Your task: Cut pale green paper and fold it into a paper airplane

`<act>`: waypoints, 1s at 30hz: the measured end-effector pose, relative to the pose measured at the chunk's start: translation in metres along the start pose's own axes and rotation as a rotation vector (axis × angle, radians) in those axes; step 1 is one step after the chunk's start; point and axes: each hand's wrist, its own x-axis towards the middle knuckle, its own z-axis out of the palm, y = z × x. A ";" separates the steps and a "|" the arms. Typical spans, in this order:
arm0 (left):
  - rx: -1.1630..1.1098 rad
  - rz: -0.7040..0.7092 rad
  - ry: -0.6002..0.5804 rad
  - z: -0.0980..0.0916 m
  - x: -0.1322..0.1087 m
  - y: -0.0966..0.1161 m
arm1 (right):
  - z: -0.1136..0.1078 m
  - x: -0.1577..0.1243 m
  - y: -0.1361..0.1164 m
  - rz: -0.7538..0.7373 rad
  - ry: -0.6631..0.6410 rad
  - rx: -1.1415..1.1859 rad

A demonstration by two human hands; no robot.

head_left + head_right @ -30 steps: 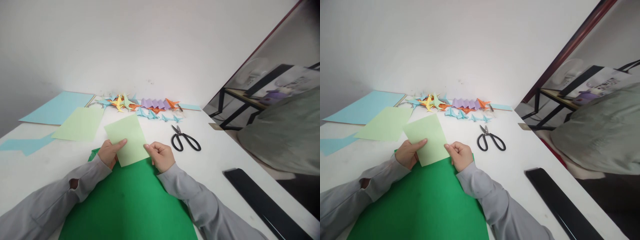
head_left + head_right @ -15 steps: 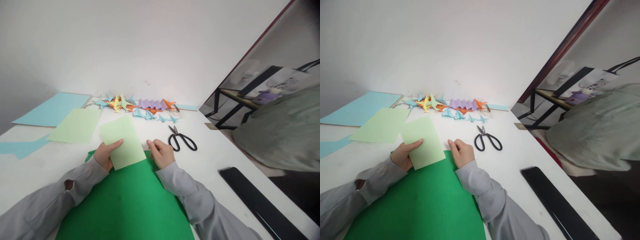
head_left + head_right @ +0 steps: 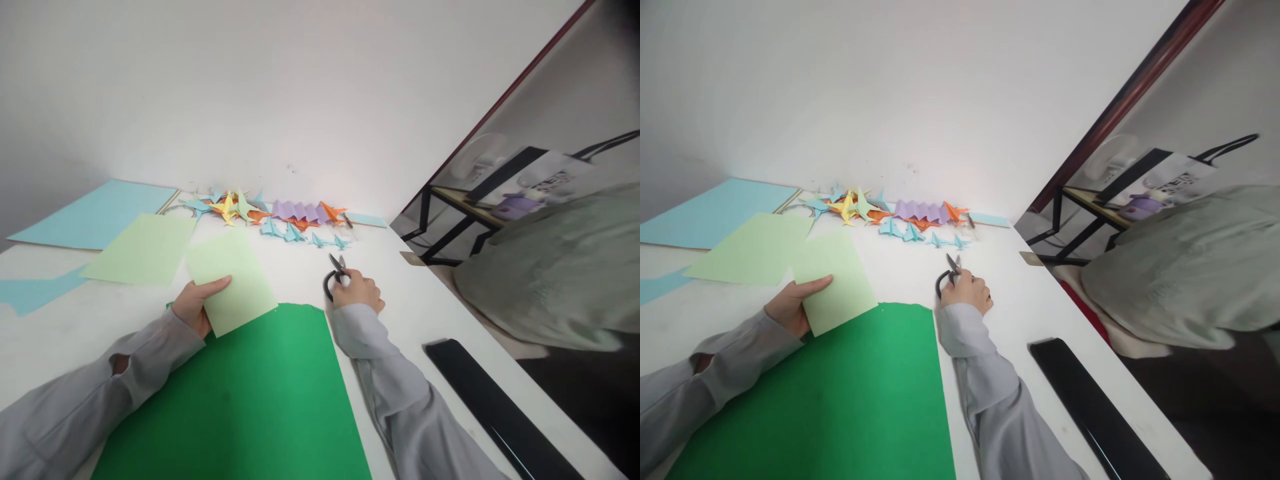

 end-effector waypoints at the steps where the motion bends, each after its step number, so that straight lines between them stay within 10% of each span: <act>1: -0.001 -0.006 0.004 0.000 0.000 0.001 | 0.000 0.001 0.001 -0.018 -0.011 0.002; 6: -0.015 -0.109 0.050 -0.001 0.000 0.005 | 0.004 0.001 0.005 -0.148 0.002 0.086; 10: -0.022 -0.163 0.062 -0.001 0.001 0.008 | 0.005 -0.007 -0.002 -0.351 0.069 0.703; 14: -0.039 -0.152 0.076 -0.001 0.003 0.007 | -0.003 -0.027 -0.014 -0.190 -0.482 1.454; 19: -0.044 -0.115 0.054 -0.004 0.007 0.006 | -0.008 -0.048 -0.019 0.026 -1.308 1.644; 30: -0.108 -0.094 0.068 -0.017 0.021 0.013 | -0.017 -0.068 -0.015 -0.246 -1.663 1.417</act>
